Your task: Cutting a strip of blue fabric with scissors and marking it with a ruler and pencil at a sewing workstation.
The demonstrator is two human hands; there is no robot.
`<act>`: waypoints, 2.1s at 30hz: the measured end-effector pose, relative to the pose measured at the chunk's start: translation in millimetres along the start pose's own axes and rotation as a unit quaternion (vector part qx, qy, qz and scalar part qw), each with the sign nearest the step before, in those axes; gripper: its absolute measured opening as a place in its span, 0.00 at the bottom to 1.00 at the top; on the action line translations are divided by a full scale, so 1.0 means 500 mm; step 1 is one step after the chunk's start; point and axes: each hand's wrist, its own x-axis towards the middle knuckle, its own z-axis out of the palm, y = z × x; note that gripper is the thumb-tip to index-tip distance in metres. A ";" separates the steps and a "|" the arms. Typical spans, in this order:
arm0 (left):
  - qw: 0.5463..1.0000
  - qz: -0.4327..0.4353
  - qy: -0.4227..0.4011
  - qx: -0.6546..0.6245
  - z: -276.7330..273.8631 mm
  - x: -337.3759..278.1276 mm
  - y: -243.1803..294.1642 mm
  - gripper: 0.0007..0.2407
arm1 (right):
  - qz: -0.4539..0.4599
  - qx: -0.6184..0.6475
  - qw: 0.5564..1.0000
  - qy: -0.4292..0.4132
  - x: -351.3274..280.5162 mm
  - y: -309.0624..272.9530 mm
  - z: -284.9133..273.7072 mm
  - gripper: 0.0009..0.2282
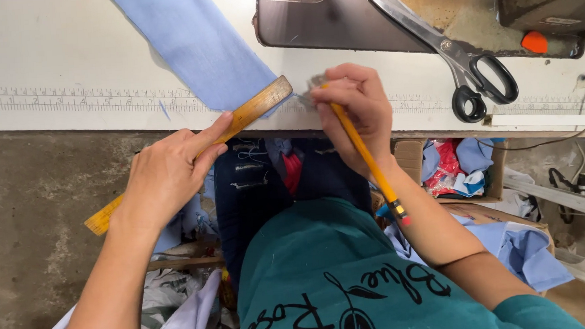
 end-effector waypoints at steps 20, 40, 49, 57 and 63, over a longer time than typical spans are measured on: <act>1.000 0.027 0.014 0.005 0.012 0.001 -0.012 0.25 | 0.034 0.001 0.999 0.005 0.018 0.016 0.012 0.03; 0.848 -0.109 -0.080 -0.513 -0.104 -0.030 0.022 0.23 | -0.053 -0.038 0.998 -0.003 0.001 0.026 0.034 0.09; 0.902 -0.121 -0.041 -0.413 -0.085 -0.033 0.028 0.22 | -0.064 -0.040 0.997 -0.005 0.002 0.024 0.031 0.06; 0.881 -0.167 -0.010 -0.442 -0.082 -0.023 0.019 0.24 | -0.106 -0.039 0.993 -0.031 -0.002 0.028 0.032 0.04; 0.706 -0.140 0.013 -0.694 -0.098 -0.047 -0.033 0.48 | -0.112 -0.065 0.990 -0.047 -0.008 0.024 0.046 0.02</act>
